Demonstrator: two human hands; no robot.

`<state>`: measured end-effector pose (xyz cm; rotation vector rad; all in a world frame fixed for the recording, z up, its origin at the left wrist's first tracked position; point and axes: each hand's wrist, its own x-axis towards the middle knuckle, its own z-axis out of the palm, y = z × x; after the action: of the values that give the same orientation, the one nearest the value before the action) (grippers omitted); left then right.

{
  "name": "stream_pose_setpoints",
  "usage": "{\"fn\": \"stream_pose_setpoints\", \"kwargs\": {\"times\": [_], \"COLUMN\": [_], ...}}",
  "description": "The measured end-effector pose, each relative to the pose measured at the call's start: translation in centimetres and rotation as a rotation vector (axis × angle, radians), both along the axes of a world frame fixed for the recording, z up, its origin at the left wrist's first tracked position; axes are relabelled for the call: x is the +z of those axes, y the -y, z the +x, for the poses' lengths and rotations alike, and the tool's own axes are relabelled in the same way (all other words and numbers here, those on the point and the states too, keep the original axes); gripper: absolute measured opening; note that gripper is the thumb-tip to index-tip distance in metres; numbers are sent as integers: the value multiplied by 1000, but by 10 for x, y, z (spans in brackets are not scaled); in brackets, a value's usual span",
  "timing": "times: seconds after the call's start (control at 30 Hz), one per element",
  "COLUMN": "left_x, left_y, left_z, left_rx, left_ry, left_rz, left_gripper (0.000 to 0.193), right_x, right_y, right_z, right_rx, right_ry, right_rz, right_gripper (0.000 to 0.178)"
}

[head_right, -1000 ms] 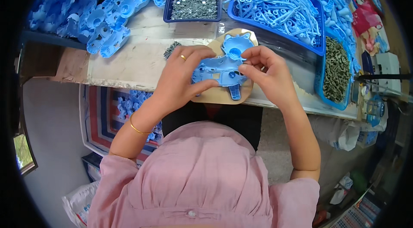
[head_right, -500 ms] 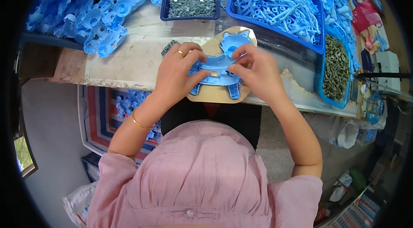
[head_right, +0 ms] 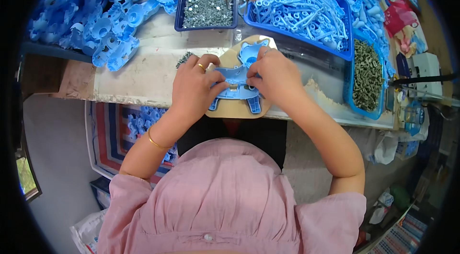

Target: Assembling plastic toy components and securing them with a pneumatic screwdriver.

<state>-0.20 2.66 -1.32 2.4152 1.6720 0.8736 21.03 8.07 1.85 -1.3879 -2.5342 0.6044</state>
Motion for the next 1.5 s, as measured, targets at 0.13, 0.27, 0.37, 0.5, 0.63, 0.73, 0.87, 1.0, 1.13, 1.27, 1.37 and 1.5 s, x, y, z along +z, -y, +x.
{"fn": "stream_pose_setpoints", "kwargs": {"times": [0.13, 0.27, 0.37, 0.5, 0.63, 0.73, 0.87, 1.0, 1.13, 1.27, 1.37, 1.5], "left_x": [-3, 9, 17, 13, 0, 0, 6, 2, -5, -2, 4, 5], "left_y": [0, -4, -22, -64, -111, -138, -159, -160, -158, -140, -110, -71], "left_z": [-1, -6, -15, -41, -72, -71, -64, -64, -60, -56, -46, -28], "left_rx": [-4, 3, 19, 145, 277, 180, 59, 36, 74, 76, -127, -359], "left_ry": [-2, 60, 88, -25, -229, -228, -270, -227, -189, -160, -33, 73], "left_rz": [-36, -43, 17, 121, 80, -11, -182, -116, 22, 44, 124, 272], "left_gripper": [18, 26, 23, 17, 19, 22, 21, 20, 17, 15, 14, 17], "right_x": [28, 56, 66, 64, 67, 75, 86, 88, 92, 94, 98, 85], "right_y": [10, -11, -90, -82, -73, -68, -74, -82, -92, -86, -69, -51], "right_z": [-38, -100, -155, -129, -123, -111, -97, -82, -62, -60, -62, -65], "right_rx": [40, -35, -78, -241, -201, -141, -63, -16, 22, 68, 92, 201], "right_ry": [-498, -641, -1138, -918, -942, -918, -878, -831, -792, -801, -982, -1255], "right_rz": [372, 991, 1306, 1014, 736, 545, 495, 380, 324, 160, -11, -238], "right_gripper": [33, 67, 69, 80, 81, 73, 60, 58, 59, 53, 47, 40]}}
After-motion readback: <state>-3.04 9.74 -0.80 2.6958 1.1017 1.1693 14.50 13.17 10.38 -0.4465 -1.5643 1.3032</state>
